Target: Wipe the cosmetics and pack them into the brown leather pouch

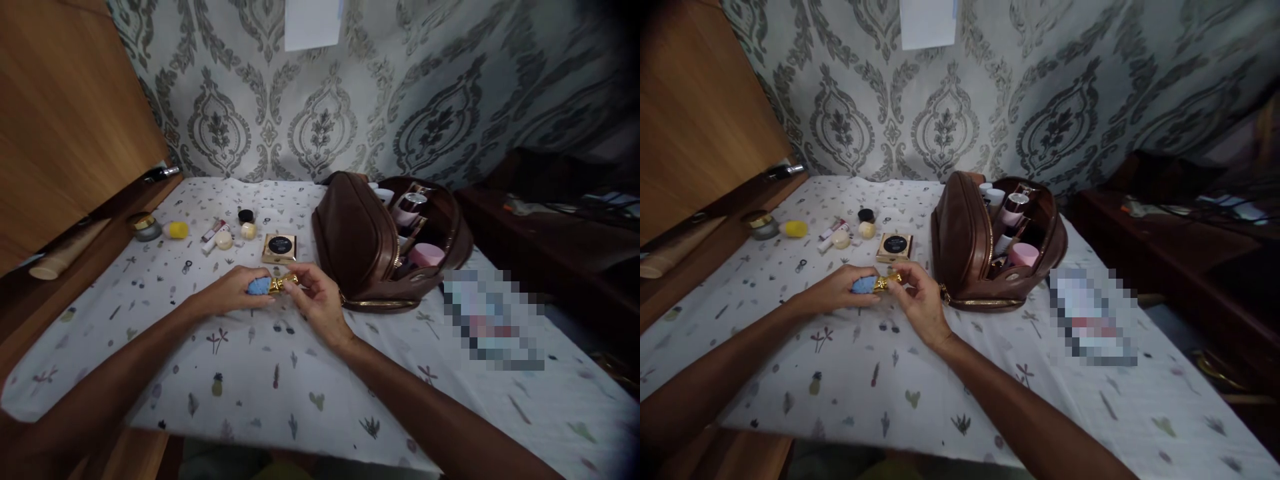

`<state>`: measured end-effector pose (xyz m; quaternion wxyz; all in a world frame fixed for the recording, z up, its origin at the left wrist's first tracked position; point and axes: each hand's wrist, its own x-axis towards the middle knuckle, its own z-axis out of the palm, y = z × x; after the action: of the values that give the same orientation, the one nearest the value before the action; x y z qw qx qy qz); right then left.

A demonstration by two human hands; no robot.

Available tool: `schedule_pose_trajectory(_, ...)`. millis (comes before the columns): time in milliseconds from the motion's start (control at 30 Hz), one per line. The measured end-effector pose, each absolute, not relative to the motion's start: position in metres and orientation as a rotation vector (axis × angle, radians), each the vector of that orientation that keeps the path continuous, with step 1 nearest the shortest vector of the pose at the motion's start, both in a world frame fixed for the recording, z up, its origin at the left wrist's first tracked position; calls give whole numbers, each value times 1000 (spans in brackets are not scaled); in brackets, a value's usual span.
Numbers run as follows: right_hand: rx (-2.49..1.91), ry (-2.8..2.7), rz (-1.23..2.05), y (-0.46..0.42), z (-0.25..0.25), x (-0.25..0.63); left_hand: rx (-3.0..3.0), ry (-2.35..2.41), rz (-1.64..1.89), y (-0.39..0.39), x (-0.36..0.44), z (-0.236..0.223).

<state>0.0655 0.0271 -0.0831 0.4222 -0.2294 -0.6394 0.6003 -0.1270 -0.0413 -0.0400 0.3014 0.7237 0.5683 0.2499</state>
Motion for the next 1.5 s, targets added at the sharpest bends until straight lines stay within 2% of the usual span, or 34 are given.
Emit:
schedule_pose_trajectory(167, -527, -1529, 1770, 28, -82, 63, 1821, 1560, 826, -47, -109, -40)
schedule_pose_trajectory(600, -379, -1434, 1995, 21, -82, 62, 1996, 1818, 1037, -48, -107, -49)
schedule_pose_trajectory(800, -464, -1547, 1955, 21, -80, 65, 1832, 1715, 1259, -46, -114, -46)
schedule_pose_trajectory(1033, -506, -1629, 1918, 21, -78, 63, 1921, 1552, 1178, -46, -115, -47)
schedule_pose_trajectory(1267, -523, -1659, 1861, 23, -81, 60, 1881, 1613, 1124, -45, -116, -45)
schedule_pose_trajectory(1500, -529, -1930, 1653, 16, -78, 66, 1935, 1744, 1063, -49, -114, -44)
